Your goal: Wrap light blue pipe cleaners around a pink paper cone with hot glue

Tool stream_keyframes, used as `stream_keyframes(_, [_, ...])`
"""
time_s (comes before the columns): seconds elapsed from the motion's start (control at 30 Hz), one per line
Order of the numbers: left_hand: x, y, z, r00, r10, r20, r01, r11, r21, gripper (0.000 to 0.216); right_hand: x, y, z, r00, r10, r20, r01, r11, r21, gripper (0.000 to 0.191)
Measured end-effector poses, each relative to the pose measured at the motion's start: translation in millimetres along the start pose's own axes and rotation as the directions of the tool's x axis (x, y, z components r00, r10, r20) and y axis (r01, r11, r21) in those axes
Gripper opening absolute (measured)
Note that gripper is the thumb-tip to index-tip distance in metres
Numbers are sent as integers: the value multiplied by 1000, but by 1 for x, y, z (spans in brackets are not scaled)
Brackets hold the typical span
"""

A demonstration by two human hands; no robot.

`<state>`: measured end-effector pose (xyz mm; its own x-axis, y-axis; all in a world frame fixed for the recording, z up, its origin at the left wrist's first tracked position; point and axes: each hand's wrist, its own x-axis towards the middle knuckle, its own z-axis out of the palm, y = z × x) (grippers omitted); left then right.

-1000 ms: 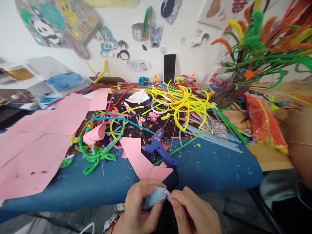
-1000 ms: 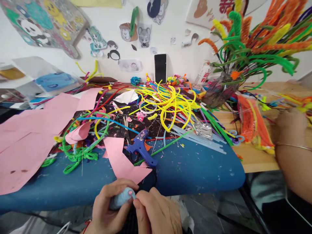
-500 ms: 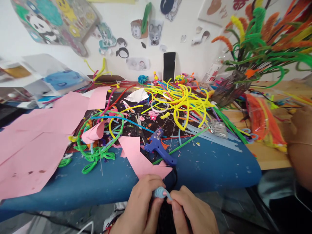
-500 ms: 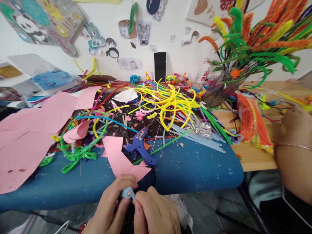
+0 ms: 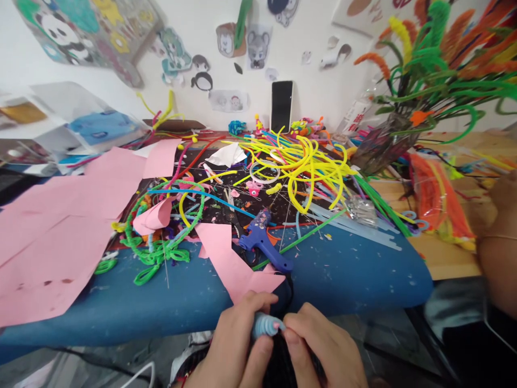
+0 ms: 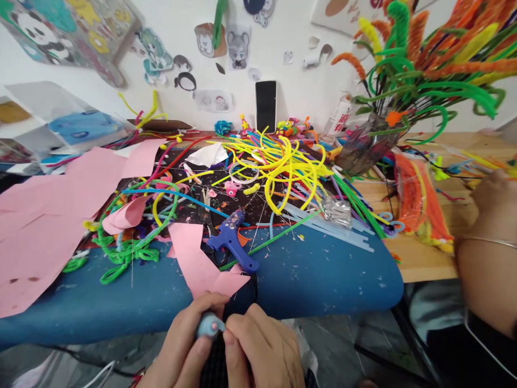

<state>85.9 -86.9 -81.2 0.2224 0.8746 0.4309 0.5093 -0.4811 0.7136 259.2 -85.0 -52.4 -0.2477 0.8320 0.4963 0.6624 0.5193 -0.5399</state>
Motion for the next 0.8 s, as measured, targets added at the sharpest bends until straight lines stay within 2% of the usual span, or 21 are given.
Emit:
stream_keyframes(0.07, [1, 2, -4, 998, -4, 68, 7, 999, -44, 28, -1, 1, 1, 1000, 14, 3, -14, 1000, 13, 22])
stream_keyframes(0.2, [-1, 1, -4, 984, -74, 164, 107, 973, -202, 16, -5, 4, 1, 998, 50, 46, -52, 998, 46, 17])
stream_keyframes(0.4, [-7, -4, 4, 970, -127, 209, 191, 927, -322, 15, -7, 5, 0, 994, 42, 97, -49, 996, 77, 20])
stream_keyframes(0.47, [-6, -6, 8, 966, -147, 212, 225, 884, -410, 11, -6, 3, 0, 994, 41, 102, -50, 995, 91, 20])
stream_keyframes(0.63, [-6, -10, 18, 970, -166, 180, 242, 755, -609, 18, -3, 2, -1, 995, 4, 97, -12, 997, 76, 27])
stream_keyframes(0.7, [-7, -10, 19, 965, -175, 195, 260, 742, -618, 20, -2, 2, -3, 994, -19, 111, 13, 998, 58, 28])
stream_keyframes(0.8, [-9, -9, 15, 933, -209, 292, 342, 763, -548, 19, 0, 1, -7, 991, -47, 124, 44, 999, 29, 32])
